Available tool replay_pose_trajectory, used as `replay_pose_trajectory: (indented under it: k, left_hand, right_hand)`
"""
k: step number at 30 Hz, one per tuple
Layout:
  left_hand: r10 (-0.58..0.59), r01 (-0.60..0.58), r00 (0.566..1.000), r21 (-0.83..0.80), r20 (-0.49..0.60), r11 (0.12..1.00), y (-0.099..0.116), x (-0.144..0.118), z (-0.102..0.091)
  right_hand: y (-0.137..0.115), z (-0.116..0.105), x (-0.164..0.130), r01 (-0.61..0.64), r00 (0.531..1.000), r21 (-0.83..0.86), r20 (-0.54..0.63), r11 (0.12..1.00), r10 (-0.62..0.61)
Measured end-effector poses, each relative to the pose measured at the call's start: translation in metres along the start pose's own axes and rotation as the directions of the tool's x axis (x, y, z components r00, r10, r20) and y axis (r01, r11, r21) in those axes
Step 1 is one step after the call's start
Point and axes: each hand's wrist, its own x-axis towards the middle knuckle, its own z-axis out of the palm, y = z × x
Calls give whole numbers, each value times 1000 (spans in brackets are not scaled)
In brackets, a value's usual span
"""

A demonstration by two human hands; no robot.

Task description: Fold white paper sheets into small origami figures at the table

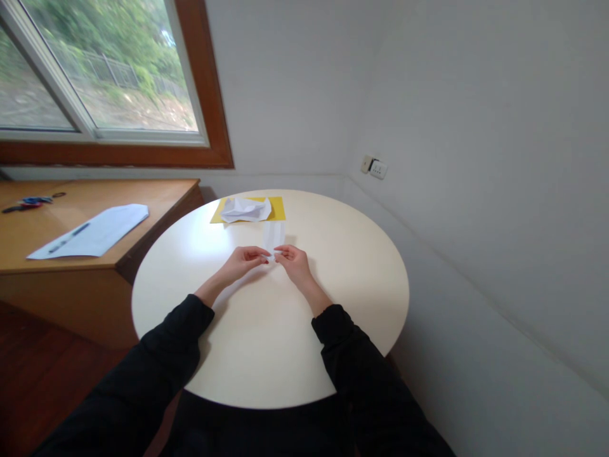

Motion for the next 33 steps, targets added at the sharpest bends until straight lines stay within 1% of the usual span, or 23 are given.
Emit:
replay_pose_trajectory:
  k: [7,10,15,22,27,33]
  left_hand:
    - [18,-18,1000,-29,-16,999,-2,2,-1]
    - [22,-22,1000,-13,-17,1000,-2,2,-2]
    - [13,-11,999,30,-49,999,-5,3,-3]
    - [-1,2,999,21,-41,1000,-8,5,-1]
    - [-6,5,999,-22,-40,1000,-10,5,1]
    - [-7,4,998,-42,-66,999,-13,6,4]
  right_hand:
    - [-2,0,-2,-3,999,20,40,1000,3]
    - [-2,-1,-2,-12,998,14,60,1000,11]
    - [0,-2,-2,-31,996,6,86,999,31]
    - [4,-2,-1,-12,994,3,110,1000,12]
    - [4,-3,-1,0,993,-21,118,1000,2]
    - [2,-1,-1,19,996,-15,91,1000,-18]
